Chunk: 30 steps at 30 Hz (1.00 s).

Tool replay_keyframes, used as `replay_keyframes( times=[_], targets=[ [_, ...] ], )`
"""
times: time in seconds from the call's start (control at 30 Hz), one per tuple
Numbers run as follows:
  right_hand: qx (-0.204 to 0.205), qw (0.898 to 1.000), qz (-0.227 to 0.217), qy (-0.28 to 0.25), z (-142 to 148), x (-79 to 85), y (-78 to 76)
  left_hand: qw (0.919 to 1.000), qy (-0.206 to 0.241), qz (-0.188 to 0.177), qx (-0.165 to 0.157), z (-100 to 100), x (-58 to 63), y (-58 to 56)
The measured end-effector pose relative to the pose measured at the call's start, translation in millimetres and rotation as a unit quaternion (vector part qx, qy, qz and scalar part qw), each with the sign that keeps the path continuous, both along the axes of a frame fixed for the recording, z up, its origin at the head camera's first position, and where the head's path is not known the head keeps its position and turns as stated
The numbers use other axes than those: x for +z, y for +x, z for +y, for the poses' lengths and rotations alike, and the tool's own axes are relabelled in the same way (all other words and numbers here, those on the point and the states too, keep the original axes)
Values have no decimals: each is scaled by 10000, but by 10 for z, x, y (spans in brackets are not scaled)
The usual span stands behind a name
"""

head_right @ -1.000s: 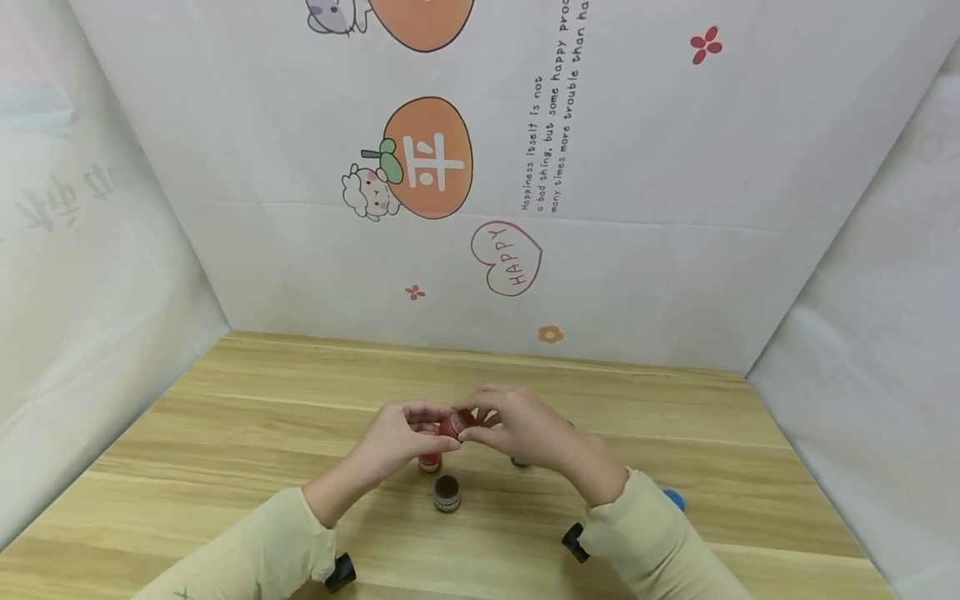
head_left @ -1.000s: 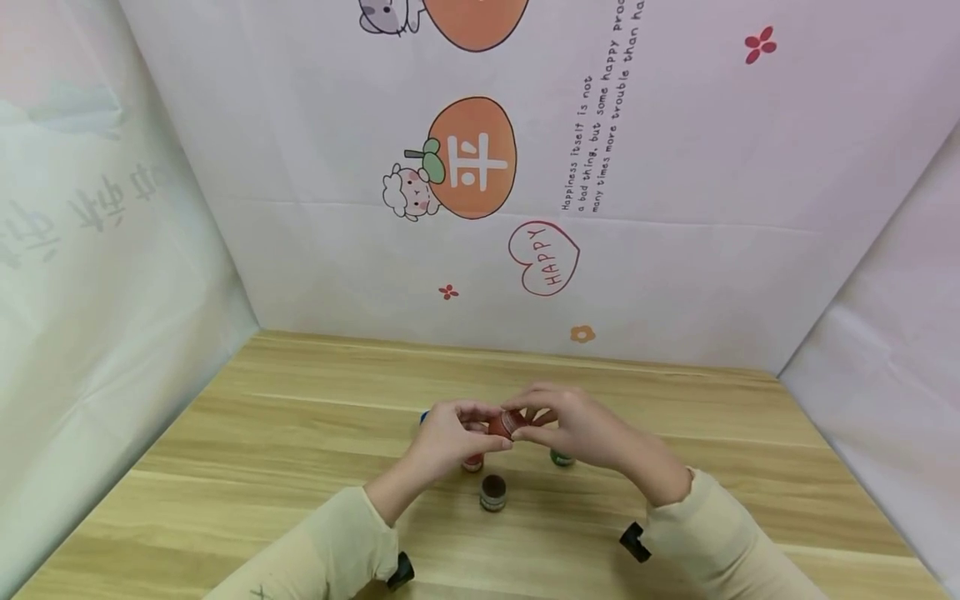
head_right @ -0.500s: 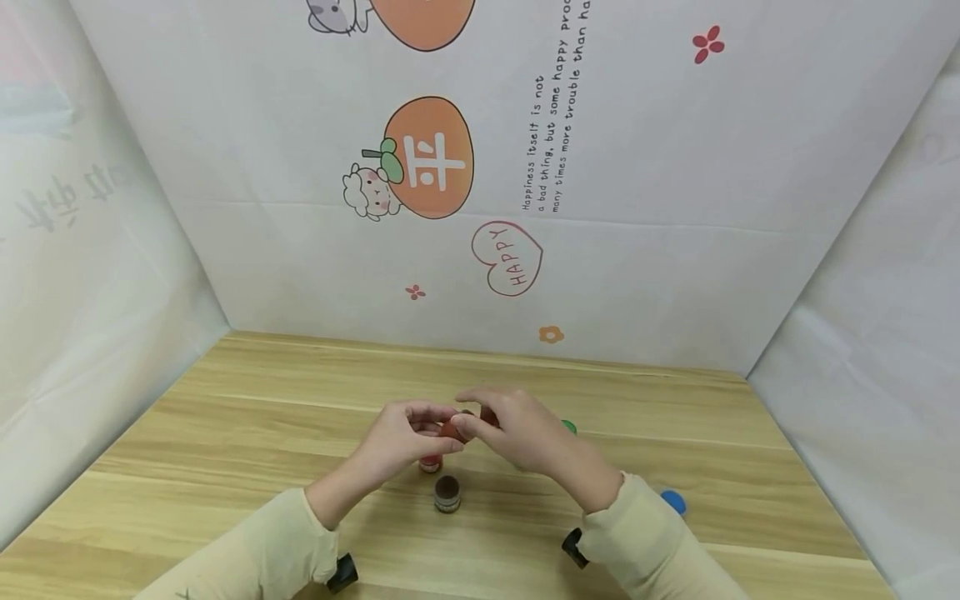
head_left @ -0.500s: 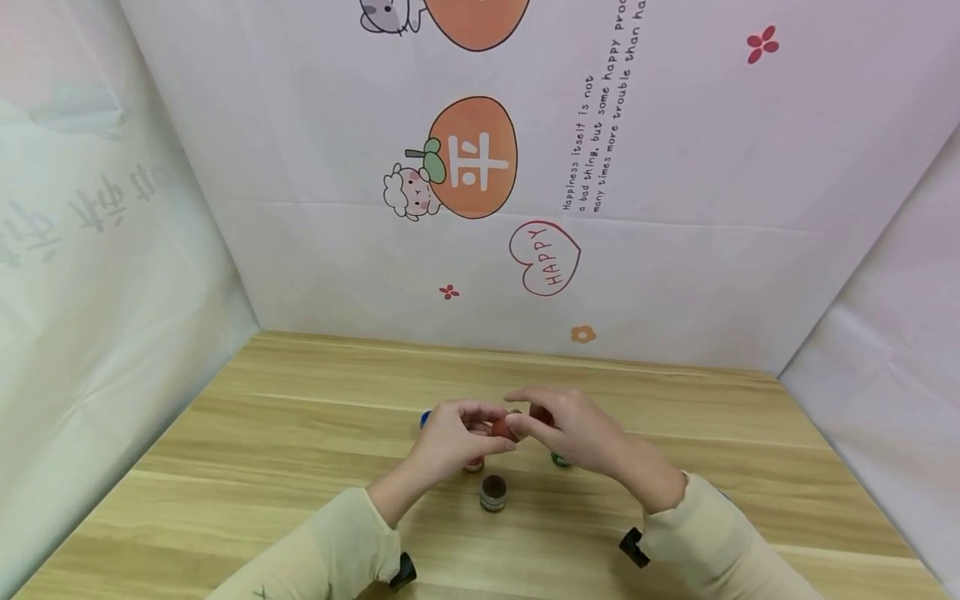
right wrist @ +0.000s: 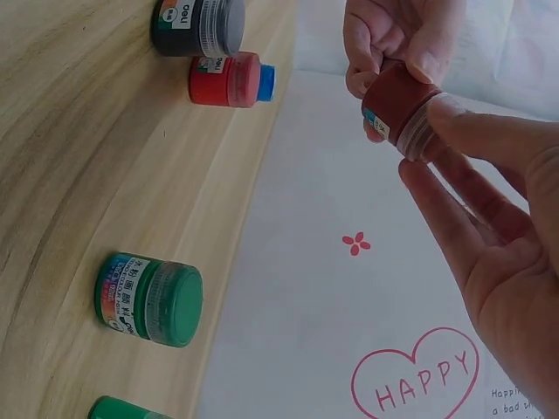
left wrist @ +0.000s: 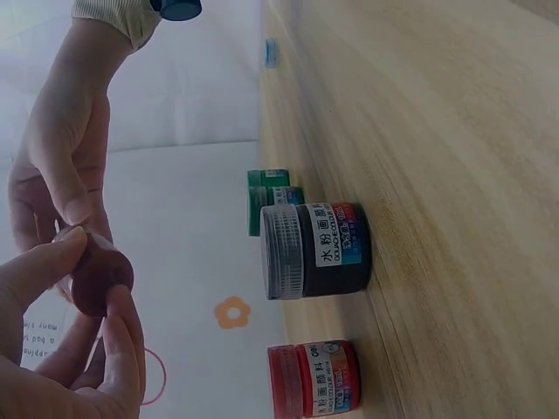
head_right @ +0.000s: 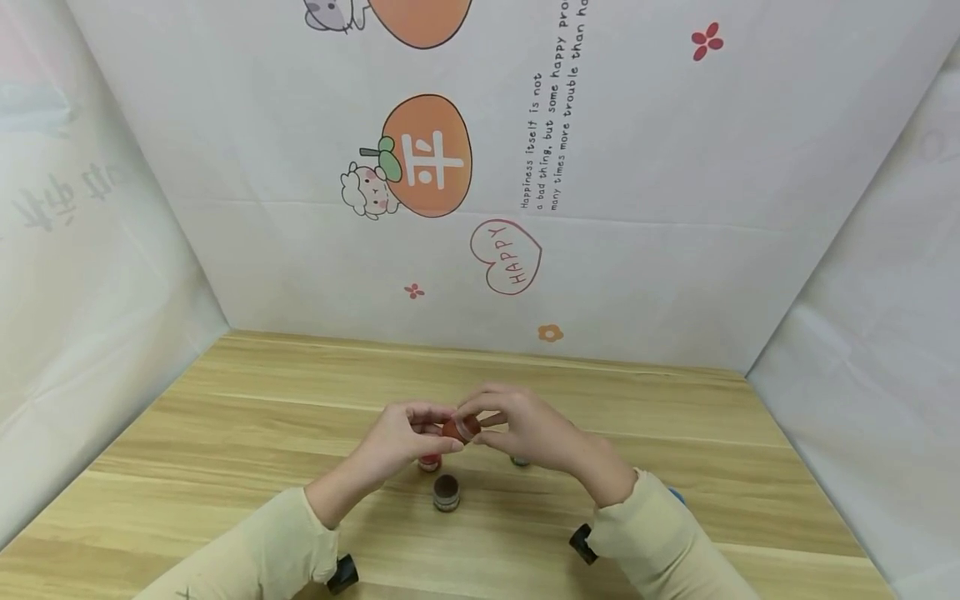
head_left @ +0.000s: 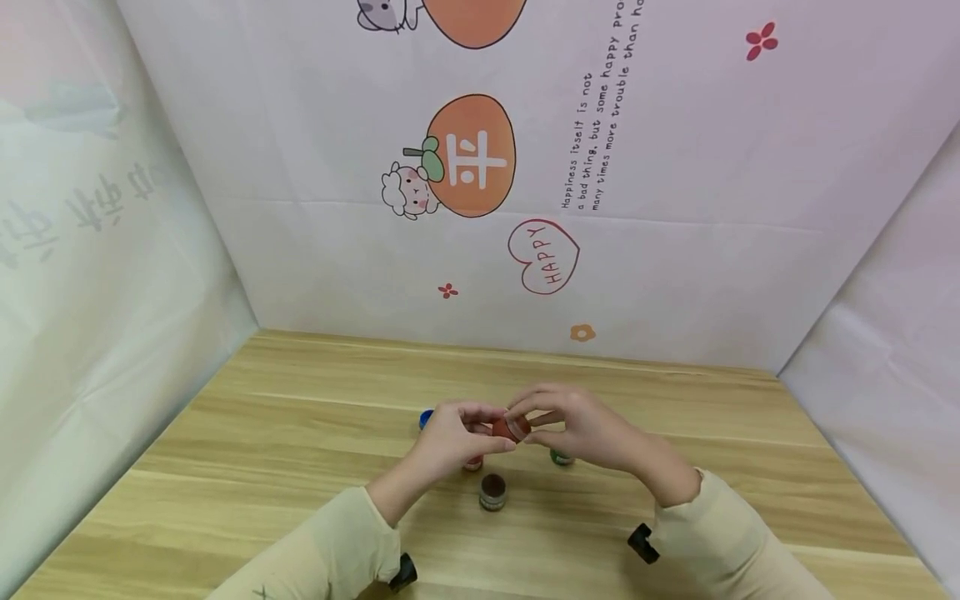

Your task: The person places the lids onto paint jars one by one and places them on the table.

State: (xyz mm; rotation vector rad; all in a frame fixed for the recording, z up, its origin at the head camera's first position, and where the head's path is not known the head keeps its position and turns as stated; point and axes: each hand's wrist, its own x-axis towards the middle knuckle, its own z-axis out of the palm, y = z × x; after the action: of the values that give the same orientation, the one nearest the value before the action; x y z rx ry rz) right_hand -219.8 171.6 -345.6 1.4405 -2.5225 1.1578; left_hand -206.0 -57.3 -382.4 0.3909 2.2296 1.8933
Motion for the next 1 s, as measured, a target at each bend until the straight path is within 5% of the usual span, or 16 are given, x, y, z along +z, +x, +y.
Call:
replay_keyframes(
  times=[0.17,0.47,0.73,1.0],
  targets=[
    [-354,9992,-105,172,-11,20,16,10000,10,-1,23,12,19,26],
    [-824,9940,486,527,-57,-15,31,9998,97,-20,-189,50,19,56],
    [-303,9995,6,-39,41,-61,37,9991,197,-301,-216,31,4,50],
    [165,9992,-282,-220,86,-76,22,9994,86,-179,-277,31,-3,47]
  ],
)
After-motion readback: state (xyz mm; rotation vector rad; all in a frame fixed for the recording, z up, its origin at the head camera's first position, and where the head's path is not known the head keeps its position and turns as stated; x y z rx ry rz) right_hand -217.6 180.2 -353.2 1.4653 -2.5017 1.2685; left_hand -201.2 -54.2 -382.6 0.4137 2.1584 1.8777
